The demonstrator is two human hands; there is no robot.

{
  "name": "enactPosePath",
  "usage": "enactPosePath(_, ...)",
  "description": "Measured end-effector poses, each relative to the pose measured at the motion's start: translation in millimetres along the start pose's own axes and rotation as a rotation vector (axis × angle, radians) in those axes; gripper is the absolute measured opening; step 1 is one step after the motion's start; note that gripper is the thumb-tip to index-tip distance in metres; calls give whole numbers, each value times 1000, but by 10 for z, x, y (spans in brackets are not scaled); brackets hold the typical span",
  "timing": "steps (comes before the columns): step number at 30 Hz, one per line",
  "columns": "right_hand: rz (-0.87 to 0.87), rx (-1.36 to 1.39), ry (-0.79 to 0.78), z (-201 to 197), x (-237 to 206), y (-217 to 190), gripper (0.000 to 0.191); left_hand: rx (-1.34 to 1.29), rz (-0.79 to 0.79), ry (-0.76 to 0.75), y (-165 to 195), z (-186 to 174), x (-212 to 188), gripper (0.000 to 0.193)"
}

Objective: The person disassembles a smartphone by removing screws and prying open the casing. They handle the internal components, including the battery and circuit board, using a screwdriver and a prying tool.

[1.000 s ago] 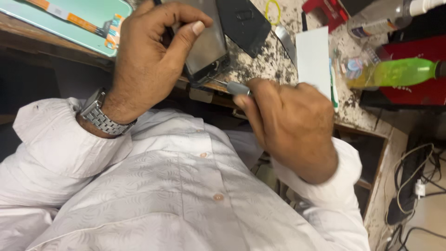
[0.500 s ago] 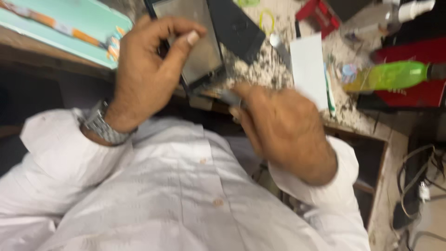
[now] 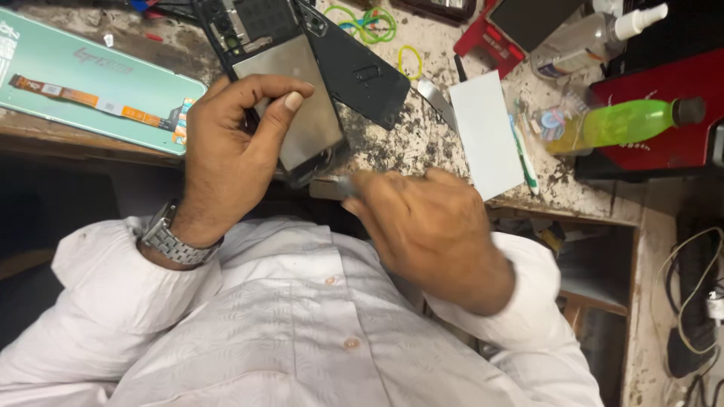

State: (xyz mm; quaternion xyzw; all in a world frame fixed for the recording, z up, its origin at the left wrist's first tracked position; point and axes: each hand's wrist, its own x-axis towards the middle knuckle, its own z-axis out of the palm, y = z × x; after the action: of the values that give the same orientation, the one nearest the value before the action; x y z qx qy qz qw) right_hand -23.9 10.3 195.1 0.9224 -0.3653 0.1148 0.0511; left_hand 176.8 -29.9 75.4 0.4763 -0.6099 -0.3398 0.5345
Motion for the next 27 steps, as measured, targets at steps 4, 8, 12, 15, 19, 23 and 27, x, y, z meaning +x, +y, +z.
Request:
enactPosePath(4,-93,237,33,-51,-91,49,26,-34,0,-3,60,76,-10,12)
enactPosePath(8,96,14,-79,-33,-189,59,25,-101,-42,8,125,133,-33,12)
enactPosePath(12,-167,218,75,-3,-258,91,30,-75,-100,18,162,124,-27,13)
enactPosePath(15,-80,203,68,28,-264,91,35,-82,-6,24,186,127,-22,13)
enactPosePath(19,-161,268,107,32,-256,100,32,-114,-35,22,214,144,-14,13)
enactPosePath(23,-43,290,50,36,-265,113,30,19,-44,42,242,162,-29,13)
enactPosePath(27,-138,313,83,68,-280,117,27,-20,-8,35,253,155,-56,13)
